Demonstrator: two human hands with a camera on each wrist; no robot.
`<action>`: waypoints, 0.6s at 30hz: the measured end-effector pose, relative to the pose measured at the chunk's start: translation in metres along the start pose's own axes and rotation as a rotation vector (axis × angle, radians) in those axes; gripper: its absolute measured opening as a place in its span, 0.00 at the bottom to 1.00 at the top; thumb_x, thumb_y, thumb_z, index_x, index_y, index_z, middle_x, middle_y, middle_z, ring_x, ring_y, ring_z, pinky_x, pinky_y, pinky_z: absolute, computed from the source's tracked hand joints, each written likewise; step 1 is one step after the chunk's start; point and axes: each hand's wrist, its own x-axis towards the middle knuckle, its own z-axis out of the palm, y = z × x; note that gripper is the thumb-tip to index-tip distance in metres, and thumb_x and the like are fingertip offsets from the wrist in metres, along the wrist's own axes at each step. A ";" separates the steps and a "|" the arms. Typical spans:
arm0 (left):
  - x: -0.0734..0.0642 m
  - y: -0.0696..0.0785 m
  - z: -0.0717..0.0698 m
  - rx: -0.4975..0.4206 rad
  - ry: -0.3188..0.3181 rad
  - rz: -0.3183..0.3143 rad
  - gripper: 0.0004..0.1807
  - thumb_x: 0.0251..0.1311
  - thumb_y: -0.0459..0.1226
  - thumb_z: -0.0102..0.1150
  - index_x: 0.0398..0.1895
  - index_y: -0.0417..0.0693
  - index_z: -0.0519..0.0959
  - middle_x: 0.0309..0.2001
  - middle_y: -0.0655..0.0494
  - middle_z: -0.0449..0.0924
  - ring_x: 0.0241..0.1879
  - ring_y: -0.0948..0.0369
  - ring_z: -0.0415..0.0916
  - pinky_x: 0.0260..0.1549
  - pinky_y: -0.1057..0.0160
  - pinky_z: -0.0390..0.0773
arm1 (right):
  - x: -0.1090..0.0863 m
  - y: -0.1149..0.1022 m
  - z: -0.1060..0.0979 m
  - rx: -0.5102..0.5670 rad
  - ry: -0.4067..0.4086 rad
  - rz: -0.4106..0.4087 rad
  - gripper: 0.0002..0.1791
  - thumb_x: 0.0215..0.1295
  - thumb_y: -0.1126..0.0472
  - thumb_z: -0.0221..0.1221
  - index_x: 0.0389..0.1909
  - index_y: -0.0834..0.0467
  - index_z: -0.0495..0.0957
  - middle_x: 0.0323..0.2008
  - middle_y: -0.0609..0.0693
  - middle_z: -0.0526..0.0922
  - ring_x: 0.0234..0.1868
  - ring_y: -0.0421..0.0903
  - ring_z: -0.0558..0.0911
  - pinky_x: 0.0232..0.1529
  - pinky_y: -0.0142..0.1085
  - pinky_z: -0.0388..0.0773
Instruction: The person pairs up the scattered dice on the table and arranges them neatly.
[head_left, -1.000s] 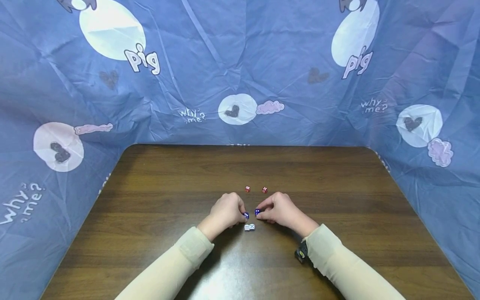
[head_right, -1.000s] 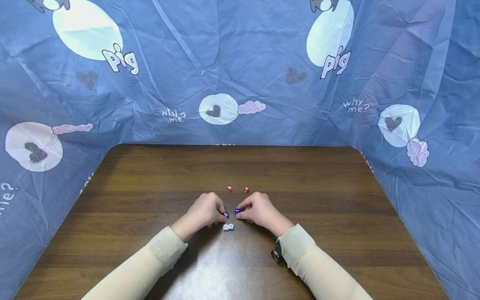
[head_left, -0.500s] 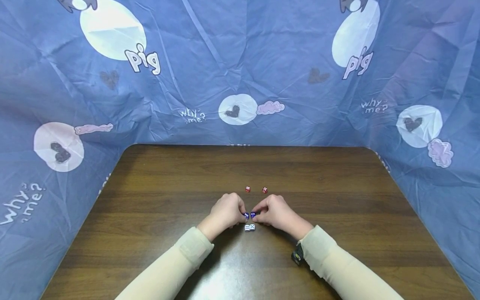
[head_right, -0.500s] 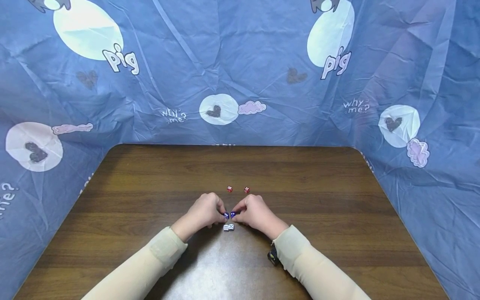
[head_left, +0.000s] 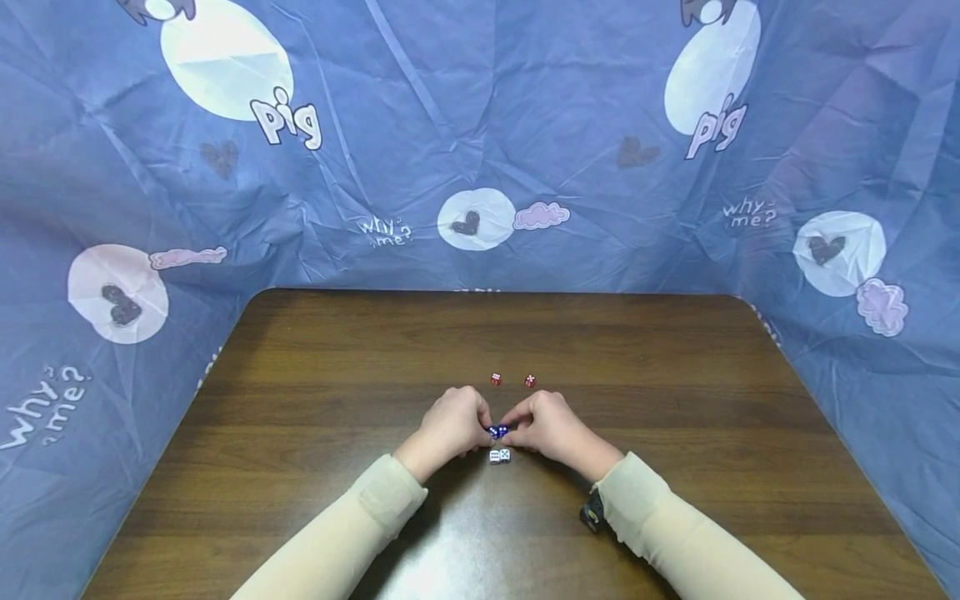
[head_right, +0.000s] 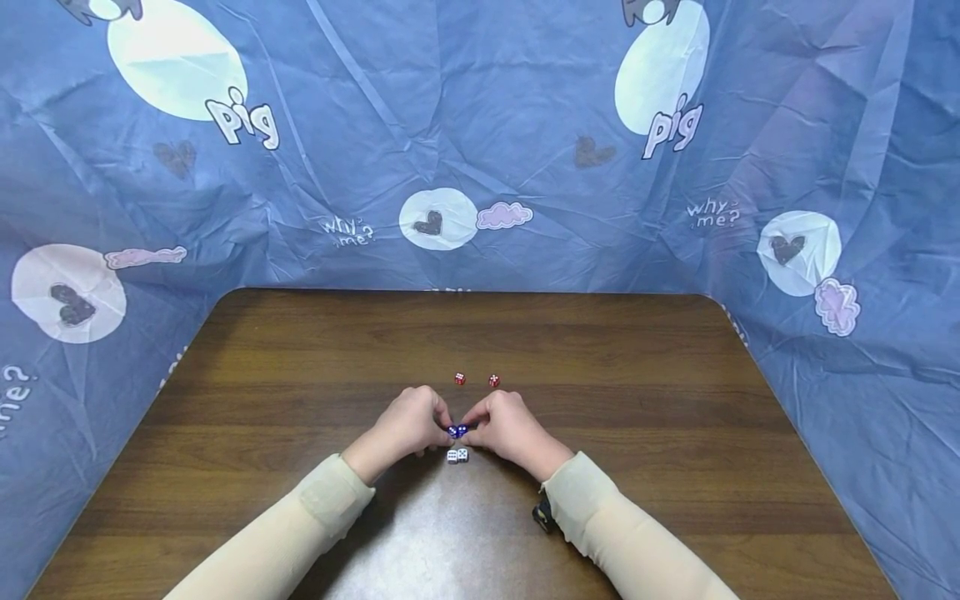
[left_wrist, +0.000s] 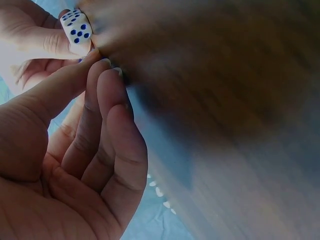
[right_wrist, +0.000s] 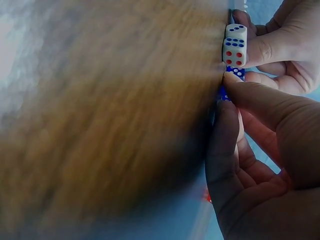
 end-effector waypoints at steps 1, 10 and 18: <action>0.000 0.000 0.000 0.000 0.000 0.001 0.13 0.48 0.33 0.79 0.16 0.53 0.82 0.11 0.61 0.77 0.08 0.65 0.73 0.12 0.63 0.72 | 0.000 0.000 0.000 0.002 0.000 0.001 0.08 0.54 0.65 0.76 0.34 0.55 0.90 0.17 0.39 0.80 0.18 0.36 0.77 0.20 0.31 0.74; 0.000 -0.001 -0.001 -0.007 -0.009 -0.010 0.12 0.46 0.33 0.80 0.18 0.54 0.83 0.12 0.60 0.78 0.09 0.64 0.74 0.12 0.63 0.71 | 0.002 0.001 0.001 0.009 -0.001 0.017 0.08 0.54 0.65 0.76 0.35 0.56 0.90 0.16 0.39 0.80 0.18 0.36 0.77 0.20 0.31 0.74; 0.002 -0.007 -0.006 -0.021 -0.010 0.031 0.10 0.44 0.34 0.81 0.26 0.51 0.85 0.11 0.62 0.77 0.08 0.63 0.75 0.12 0.62 0.74 | 0.001 0.000 0.001 0.000 0.012 0.003 0.08 0.53 0.64 0.77 0.34 0.55 0.90 0.16 0.38 0.80 0.18 0.35 0.77 0.21 0.31 0.73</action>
